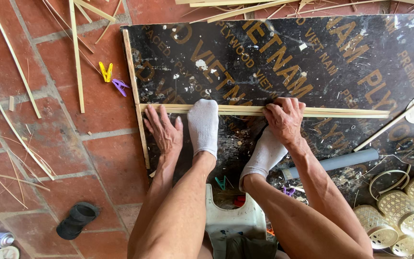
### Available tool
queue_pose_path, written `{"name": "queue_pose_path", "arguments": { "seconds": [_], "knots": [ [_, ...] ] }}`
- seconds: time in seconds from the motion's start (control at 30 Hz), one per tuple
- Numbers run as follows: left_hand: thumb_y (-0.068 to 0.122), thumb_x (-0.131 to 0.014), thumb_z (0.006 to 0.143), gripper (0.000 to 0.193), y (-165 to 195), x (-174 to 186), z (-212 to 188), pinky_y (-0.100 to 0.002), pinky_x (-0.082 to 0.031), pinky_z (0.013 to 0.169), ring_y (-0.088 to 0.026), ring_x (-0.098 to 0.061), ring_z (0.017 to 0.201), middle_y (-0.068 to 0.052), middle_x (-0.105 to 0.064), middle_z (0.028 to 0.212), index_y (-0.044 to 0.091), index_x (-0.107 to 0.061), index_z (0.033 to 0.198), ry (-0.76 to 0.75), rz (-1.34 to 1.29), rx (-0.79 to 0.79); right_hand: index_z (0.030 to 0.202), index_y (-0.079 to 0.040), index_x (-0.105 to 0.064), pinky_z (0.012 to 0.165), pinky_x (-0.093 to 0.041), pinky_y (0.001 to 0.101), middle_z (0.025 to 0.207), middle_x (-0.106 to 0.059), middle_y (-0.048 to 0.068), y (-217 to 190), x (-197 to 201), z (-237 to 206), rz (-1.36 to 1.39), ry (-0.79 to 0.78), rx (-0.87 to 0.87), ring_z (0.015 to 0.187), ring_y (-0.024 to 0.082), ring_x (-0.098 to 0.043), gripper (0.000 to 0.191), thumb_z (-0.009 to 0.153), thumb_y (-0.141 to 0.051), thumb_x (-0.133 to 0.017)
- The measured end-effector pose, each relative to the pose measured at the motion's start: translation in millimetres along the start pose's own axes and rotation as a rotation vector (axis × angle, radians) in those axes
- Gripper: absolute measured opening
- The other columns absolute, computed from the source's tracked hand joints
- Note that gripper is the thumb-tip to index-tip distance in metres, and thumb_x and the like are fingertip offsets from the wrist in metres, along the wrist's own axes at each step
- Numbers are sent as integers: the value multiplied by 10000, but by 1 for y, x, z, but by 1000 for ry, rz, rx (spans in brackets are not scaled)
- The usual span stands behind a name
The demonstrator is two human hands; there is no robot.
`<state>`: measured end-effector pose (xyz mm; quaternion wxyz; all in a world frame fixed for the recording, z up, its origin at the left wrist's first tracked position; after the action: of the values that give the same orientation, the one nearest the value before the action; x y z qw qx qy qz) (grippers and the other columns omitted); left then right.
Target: The person arranges thin bamboo strips side by side on a plywood board, aligns them, and secures them with a thin wire. They use pliers to cut the wire and tuck the end to hold the strips in place.
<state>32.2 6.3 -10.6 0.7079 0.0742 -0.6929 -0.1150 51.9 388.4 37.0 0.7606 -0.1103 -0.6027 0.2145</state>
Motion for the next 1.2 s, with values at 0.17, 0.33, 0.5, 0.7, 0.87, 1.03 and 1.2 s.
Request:
{"name": "queue_pose_path", "arguments": {
  "seconds": [0.17, 0.33, 0.5, 0.7, 0.87, 1.03, 1.2],
  "knots": [
    [307, -710, 986, 742, 2, 2, 0, -654, -203, 1248, -495, -224, 1551, -300, -184, 1670, 40, -351, 1578, 4, 10, 3, 1049, -137, -698, 869, -384, 432, 1085, -621, 33, -1, 0, 2, -9, -9, -20, 997, 248, -555, 219, 897, -196, -845],
    [314, -718, 969, 695, 4, 5, 1, -651, -219, 1234, -489, -227, 1541, -293, -189, 1665, 83, -435, 1560, -5, 36, 5, 1002, -139, -686, 858, -374, 436, 1048, -618, 22, 0, 7, 11, 2, -64, -5, 977, 253, -550, 209, 863, -194, -831],
    [315, -713, 969, 678, 6, 9, 2, -648, -216, 1241, -481, -226, 1546, -288, -198, 1666, 75, -458, 1550, 4, 31, 5, 989, -148, -685, 838, -378, 421, 1022, -614, 0, 8, 12, 29, 15, -122, 5, 939, 247, -548, 209, 848, -214, -825],
    [266, -690, 962, 676, 16, 16, 5, -653, -193, 1239, -472, -230, 1548, -280, -216, 1660, 56, -420, 1546, 11, 0, 7, 1143, -145, -695, 805, -420, 426, 1113, -594, 70, 78, 43, 109, -110, 13, 153, 960, 263, -539, 280, 897, -92, -818],
    [221, -660, 979, 635, 21, 19, 14, -656, -188, 1241, -466, -236, 1556, -289, -246, 1660, 16, -392, 1517, -7, -61, 34, 1227, -11, -659, 852, -447, 460, 1197, -625, 151, 160, 70, 192, -517, 28, 43, 1114, 325, -598, 407, 838, -75, -758],
    [208, -666, 981, 596, 21, 17, 24, -658, -174, 1250, -463, -236, 1565, -299, -260, 1656, 19, -393, 1476, 39, -120, 39, 1002, -112, -680, 1004, -503, 459, 1158, -733, 127, 186, 74, 223, -719, -312, 81, 1065, 250, -678, 152, 1139, -126, -618],
    [217, -699, 950, 678, 18, 10, 25, -655, -160, 1241, -475, -223, 1553, -307, -246, 1650, 16, -368, 1507, 20, -118, 60, 970, -134, -648, 1005, -527, 353, 1080, -750, 42, 175, 103, 225, -670, -278, 203, 997, 171, -691, 210, 1143, -227, -576]
  ]
}}
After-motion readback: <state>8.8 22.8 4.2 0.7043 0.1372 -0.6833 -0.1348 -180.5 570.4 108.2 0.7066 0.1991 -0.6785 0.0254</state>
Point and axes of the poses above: each hand's wrist, its own z-axis towards the middle knuckle, its own x-axis out of the back of the hand, y = z × x, the point moved 2 cm from there along z, towards the middle knuckle
